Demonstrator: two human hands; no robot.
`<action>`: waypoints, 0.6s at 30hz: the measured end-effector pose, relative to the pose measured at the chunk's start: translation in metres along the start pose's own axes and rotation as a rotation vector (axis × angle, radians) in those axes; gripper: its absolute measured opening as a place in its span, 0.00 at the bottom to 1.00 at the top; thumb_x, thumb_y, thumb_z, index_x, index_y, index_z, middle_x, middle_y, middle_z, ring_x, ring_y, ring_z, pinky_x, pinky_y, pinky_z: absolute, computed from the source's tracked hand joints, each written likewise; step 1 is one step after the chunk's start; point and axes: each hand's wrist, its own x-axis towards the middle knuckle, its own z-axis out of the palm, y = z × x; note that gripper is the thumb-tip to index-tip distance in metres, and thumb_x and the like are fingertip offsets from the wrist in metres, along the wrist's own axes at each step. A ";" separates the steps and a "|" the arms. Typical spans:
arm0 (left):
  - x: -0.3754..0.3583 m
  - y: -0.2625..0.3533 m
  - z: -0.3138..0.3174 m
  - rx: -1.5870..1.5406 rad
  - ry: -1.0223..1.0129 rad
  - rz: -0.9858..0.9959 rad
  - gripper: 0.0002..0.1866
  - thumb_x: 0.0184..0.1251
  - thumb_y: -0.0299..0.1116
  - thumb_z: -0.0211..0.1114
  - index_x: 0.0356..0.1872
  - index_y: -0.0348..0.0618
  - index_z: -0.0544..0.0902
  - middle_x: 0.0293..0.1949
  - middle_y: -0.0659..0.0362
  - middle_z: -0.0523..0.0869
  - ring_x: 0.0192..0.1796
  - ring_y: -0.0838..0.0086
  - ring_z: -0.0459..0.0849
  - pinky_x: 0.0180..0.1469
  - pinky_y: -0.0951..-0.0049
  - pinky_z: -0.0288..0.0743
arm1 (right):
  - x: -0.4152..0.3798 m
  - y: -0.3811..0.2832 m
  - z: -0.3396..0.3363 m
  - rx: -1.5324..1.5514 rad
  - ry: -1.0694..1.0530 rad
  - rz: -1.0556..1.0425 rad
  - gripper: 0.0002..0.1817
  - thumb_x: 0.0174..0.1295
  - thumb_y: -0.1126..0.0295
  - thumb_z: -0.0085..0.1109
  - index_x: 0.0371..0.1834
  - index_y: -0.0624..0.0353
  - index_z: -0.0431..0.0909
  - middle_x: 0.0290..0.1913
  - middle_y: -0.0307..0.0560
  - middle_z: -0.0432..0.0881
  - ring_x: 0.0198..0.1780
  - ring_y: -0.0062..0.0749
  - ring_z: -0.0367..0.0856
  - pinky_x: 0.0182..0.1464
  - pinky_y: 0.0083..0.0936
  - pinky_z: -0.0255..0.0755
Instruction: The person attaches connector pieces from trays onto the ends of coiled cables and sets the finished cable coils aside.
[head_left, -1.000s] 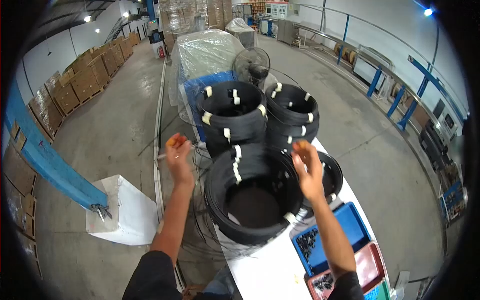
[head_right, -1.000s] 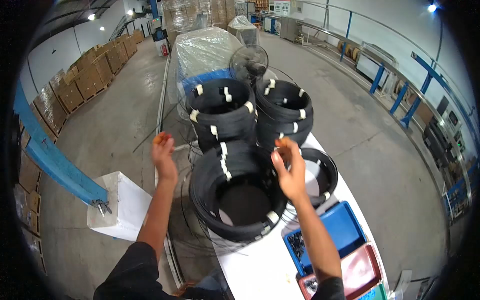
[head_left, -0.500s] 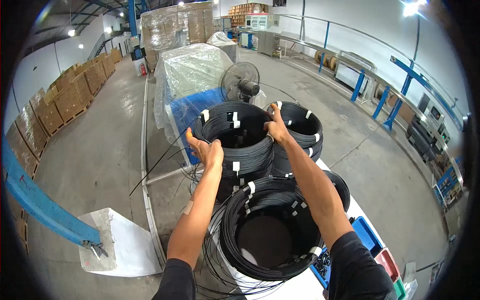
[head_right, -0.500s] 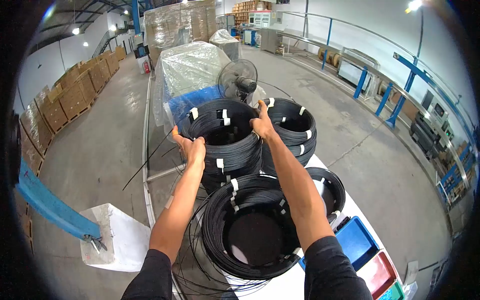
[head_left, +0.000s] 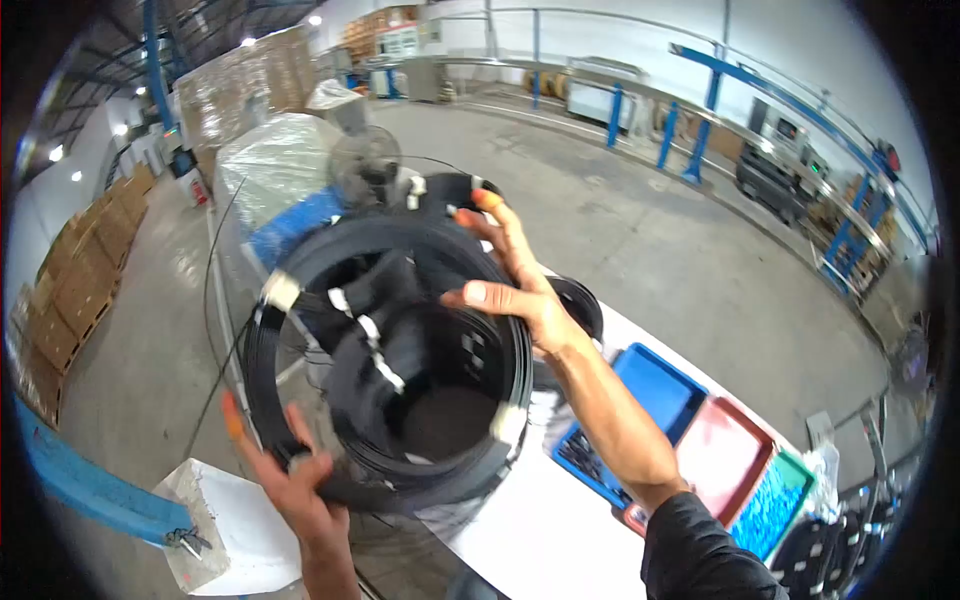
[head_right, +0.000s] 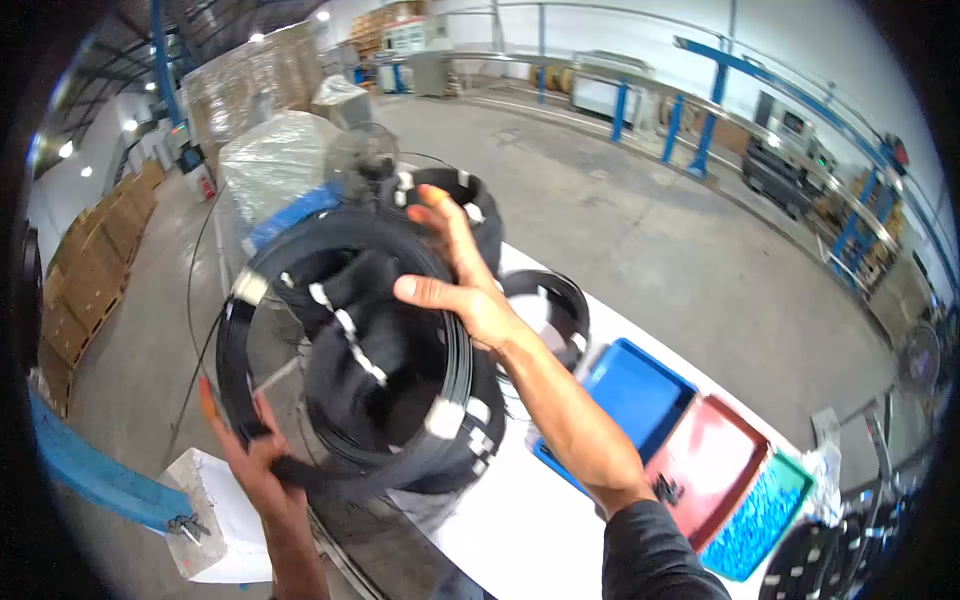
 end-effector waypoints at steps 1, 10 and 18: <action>-0.038 -0.003 -0.004 0.056 -0.008 0.069 0.57 0.44 0.24 0.66 0.83 0.45 0.50 0.71 0.48 0.68 0.71 0.64 0.73 0.76 0.66 0.66 | -0.032 -0.017 0.002 0.265 -0.047 0.076 0.56 0.56 0.70 0.75 0.84 0.47 0.46 0.80 0.60 0.56 0.76 0.50 0.59 0.78 0.45 0.53; -0.288 -0.085 -0.085 0.133 -0.517 -0.133 0.64 0.36 0.24 0.60 0.83 0.40 0.36 0.84 0.53 0.43 0.86 0.61 0.41 0.84 0.56 0.39 | -0.425 0.004 -0.026 -0.251 0.438 0.389 0.33 0.66 0.78 0.66 0.75 0.58 0.66 0.63 0.44 0.77 0.52 0.26 0.77 0.40 0.23 0.79; -0.362 -0.163 -0.132 0.016 -0.973 -0.397 0.56 0.42 0.17 0.57 0.81 0.29 0.45 0.84 0.46 0.44 0.85 0.58 0.45 0.83 0.58 0.39 | -0.610 0.016 0.034 -0.278 0.994 0.528 0.31 0.66 0.82 0.65 0.72 0.54 0.69 0.52 0.43 0.81 0.44 0.21 0.77 0.45 0.19 0.73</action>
